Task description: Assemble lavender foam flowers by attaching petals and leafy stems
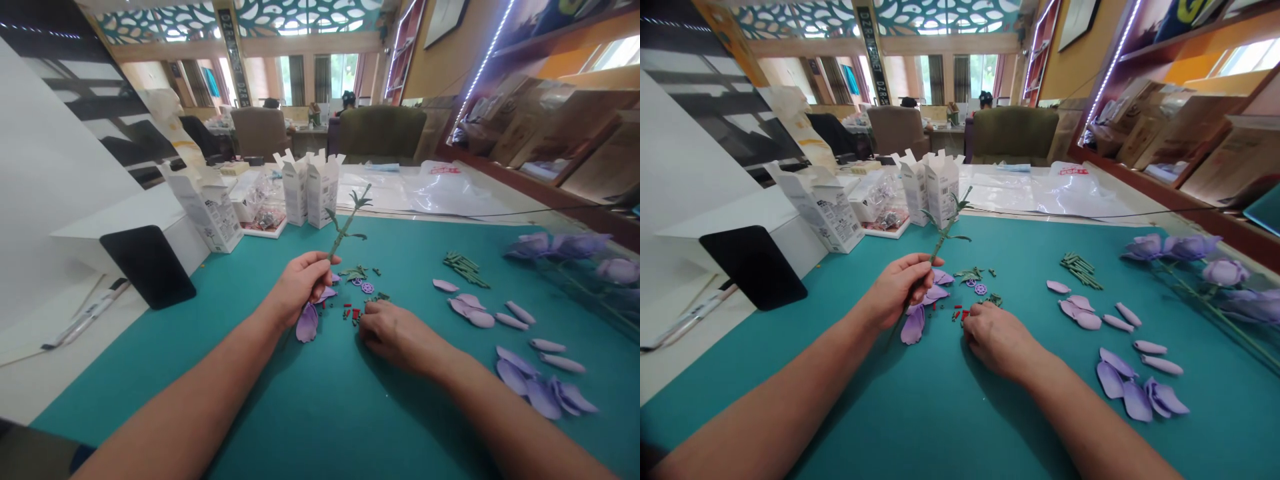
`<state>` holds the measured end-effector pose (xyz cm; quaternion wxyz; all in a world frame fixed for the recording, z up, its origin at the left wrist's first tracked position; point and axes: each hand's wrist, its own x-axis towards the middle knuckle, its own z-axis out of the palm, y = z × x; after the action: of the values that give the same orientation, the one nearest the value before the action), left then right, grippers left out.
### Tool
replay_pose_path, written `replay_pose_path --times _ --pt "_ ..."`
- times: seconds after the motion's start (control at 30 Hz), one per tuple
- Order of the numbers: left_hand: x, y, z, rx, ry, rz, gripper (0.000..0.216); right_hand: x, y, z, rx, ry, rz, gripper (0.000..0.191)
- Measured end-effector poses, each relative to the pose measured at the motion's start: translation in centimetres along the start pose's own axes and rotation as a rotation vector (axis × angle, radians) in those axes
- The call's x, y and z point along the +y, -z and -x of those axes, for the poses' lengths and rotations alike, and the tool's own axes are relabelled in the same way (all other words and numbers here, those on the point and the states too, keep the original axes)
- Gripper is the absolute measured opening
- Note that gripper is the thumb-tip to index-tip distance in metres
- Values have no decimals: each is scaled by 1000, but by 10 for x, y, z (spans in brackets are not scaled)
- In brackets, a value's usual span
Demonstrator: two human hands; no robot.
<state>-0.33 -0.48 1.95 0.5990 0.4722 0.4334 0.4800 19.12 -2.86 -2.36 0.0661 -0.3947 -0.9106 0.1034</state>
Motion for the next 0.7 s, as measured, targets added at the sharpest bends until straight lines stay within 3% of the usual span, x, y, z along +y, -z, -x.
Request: replay_pose_path --times 0.17,0.3,0.5,0.7 --pt "-3 -2 0 -24 5 -22 17 -4 -4 -1 35 -5 50 18" --pt "-7 -5 2 -68 14 -33 20 -9 2 -2 104 -71 -55 15" --pt "-12 -11 5 -116 36 -54 28 -9 10 -4 364 -155 -414 14" --pt "-18 -13 6 -170 51 -64 31 -5 8 -4 557 -175 -500 19"
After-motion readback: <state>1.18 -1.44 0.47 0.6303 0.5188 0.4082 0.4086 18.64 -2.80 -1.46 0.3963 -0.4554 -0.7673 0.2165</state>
